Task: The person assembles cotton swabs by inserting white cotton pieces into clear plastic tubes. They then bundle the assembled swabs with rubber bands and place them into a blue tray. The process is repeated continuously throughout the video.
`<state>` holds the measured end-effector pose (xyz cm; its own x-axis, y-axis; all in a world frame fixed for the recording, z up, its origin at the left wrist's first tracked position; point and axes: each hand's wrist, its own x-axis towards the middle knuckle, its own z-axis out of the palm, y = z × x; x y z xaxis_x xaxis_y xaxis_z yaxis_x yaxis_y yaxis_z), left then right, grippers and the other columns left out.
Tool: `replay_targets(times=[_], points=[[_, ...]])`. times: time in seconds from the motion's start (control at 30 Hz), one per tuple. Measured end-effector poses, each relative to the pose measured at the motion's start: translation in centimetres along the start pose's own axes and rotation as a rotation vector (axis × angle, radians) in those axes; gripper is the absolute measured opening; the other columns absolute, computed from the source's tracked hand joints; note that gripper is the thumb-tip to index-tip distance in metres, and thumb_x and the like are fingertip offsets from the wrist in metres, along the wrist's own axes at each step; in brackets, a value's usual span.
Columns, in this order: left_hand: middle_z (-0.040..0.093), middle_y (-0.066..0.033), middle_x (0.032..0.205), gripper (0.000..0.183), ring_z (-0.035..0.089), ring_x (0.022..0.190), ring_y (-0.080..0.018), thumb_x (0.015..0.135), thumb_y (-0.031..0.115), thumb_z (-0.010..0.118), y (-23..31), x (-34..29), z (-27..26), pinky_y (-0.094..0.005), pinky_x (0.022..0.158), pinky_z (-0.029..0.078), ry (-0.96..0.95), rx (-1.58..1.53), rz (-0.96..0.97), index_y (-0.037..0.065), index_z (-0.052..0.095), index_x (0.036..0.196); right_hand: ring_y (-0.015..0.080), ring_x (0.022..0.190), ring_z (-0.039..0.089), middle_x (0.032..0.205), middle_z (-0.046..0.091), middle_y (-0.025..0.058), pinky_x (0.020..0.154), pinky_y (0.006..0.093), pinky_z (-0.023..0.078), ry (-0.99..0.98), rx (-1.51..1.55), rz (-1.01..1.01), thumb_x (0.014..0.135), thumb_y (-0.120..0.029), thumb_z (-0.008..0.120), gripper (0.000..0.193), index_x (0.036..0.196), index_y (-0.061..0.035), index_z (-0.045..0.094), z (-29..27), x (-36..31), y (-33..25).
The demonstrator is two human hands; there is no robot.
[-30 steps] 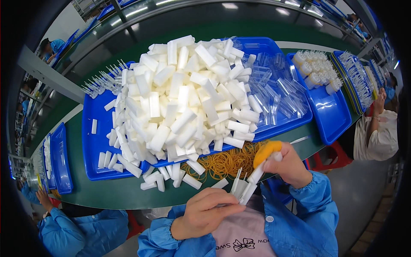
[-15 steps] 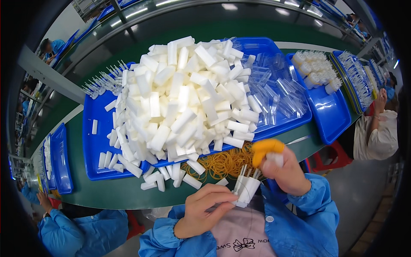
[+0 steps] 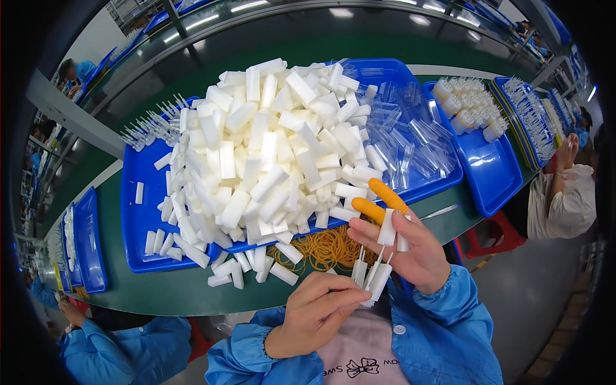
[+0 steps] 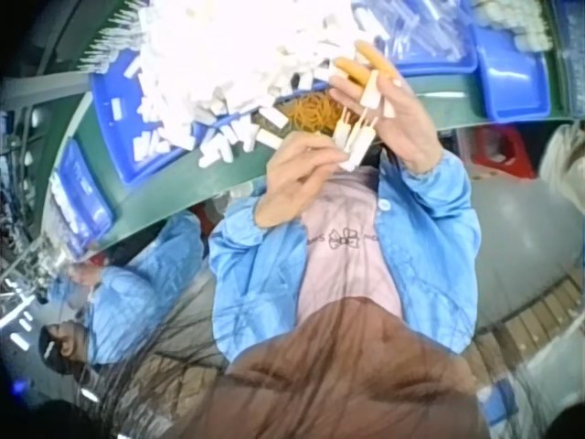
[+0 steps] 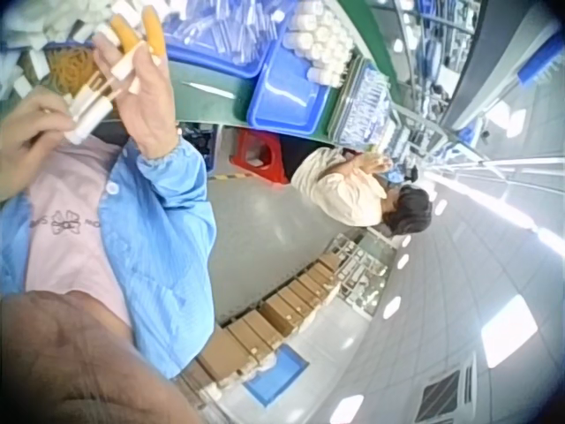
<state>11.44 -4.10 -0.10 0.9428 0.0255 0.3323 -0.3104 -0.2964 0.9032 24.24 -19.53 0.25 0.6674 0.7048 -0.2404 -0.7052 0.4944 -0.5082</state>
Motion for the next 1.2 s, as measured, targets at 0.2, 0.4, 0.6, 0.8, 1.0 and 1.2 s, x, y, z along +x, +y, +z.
replay_targets(times=[0.2,0.4,0.6,0.8,1.0,1.2], points=[[0.062,-0.0062,0.087,0.027,0.057,0.078,-0.0185,0.069,-0.008,0.068,0.2,0.4,0.0,-0.0263,0.064,0.045,0.014,-0.005,-0.024,0.005,0.07,0.092,0.0299,0.12,0.048,0.134,0.043,0.0196,0.106,0.0418,0.032,-0.096,-0.231,0.066,0.093,-0.031,0.052,0.063,0.142,-0.0025,0.022,0.1,-0.3,-0.1],[0.062,-0.0043,0.089,0.028,0.056,0.076,-0.0204,0.066,-0.005,0.069,0.1,0.1,-0.7,-0.0287,0.064,0.045,0.025,0.033,0.074,0.006,0.07,0.091,0.0199,0.104,0.057,0.127,0.05,0.0172,0.092,0.0325,0.044,-0.144,-0.522,-0.025,0.096,-0.03,0.046,0.053,0.137,-0.0002,0.032,-1.4,-1.2,-1.4],[0.062,-0.0039,0.091,0.032,0.056,0.075,-0.0211,0.062,-0.005,0.069,0.1,0.0,-1.1,-0.0299,0.064,0.045,0.003,0.044,0.115,0.006,0.071,0.092,0.0073,0.07,0.053,0.102,0.06,0.008,0.059,0.0204,0.046,-0.015,-0.793,-0.139,0.097,-0.022,0.043,0.04,0.13,0.0011,0.041,-2.0,-0.5,-4.0],[0.063,-0.0048,0.084,0.03,0.057,0.074,-0.0208,0.059,-0.005,0.071,0.5,0.6,-1.4,-0.0302,0.064,0.045,-0.04,0.163,0.141,0.009,0.072,0.086,0.0039,0.066,0.05,0.086,0.058,0.0009,0.056,0.0182,0.04,-0.233,-0.984,0.175,0.091,-0.018,0.056,0.021,0.104,-0.0016,0.056,-0.2,0.1,-5.1],[0.064,-0.0039,0.082,0.032,0.058,0.071,-0.0229,0.051,-0.002,0.069,1.0,-0.5,-1.0,-0.0311,0.063,0.046,0.002,0.259,0.158,0.01,0.072,0.081,0.0054,0.076,0.054,0.085,0.061,0.0018,0.065,0.0201,0.045,-0.323,-0.844,0.275,0.088,-0.013,0.063,0.018,0.098,0.0013,0.062,-0.6,0.3,-5.4],[0.058,-0.0093,0.082,0.009,0.053,0.073,-0.0249,0.069,0.006,0.065,0.9,-1.5,0.2,-0.0325,0.065,0.041,-0.026,0.371,0.196,0.008,0.063,0.078,0.0124,0.071,0.057,0.084,0.064,0.0074,0.063,0.0257,0.044,-0.361,-1.057,0.021,0.083,-0.018,0.066,0.021,0.093,-0.0003,0.065,-1.8,-1.2,-5.4]])
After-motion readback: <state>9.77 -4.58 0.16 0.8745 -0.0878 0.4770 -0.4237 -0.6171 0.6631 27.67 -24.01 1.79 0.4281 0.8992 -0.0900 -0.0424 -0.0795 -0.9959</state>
